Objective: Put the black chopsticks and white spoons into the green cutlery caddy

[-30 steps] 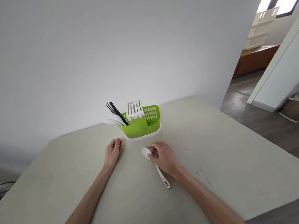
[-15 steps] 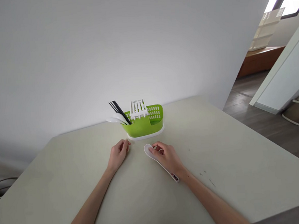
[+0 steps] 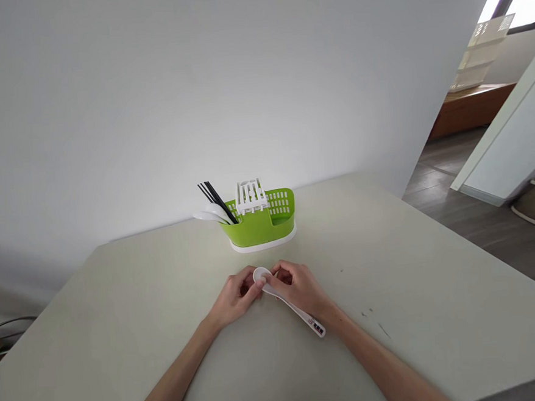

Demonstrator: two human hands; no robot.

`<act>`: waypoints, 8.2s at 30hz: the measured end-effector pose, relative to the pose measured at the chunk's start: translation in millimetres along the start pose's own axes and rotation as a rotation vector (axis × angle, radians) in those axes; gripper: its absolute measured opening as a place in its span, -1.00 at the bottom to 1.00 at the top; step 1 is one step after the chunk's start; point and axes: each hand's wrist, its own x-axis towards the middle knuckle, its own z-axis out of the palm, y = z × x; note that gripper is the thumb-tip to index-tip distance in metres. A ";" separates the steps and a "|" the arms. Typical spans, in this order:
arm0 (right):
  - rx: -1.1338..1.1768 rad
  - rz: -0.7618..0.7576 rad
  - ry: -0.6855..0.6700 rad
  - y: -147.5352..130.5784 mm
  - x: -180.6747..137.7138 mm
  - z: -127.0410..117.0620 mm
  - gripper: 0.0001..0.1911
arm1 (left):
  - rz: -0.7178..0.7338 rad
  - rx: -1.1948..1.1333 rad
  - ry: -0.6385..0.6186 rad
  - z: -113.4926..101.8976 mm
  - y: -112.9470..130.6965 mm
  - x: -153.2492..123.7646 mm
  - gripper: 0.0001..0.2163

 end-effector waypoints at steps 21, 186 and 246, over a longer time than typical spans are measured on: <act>0.247 0.194 -0.189 -10.0 3.7 -11.5 -0.50 | -0.080 -0.345 0.152 -8.4 -8.2 8.0 -0.56; -1.459 -0.091 0.169 25.0 98.4 -66.4 -0.33 | -0.146 -0.888 0.839 -138.2 -130.7 -46.3 -0.49; -1.541 -0.054 0.008 29.1 62.8 94.2 -0.39 | -0.300 -1.130 0.211 -165.5 -160.9 -52.2 -0.38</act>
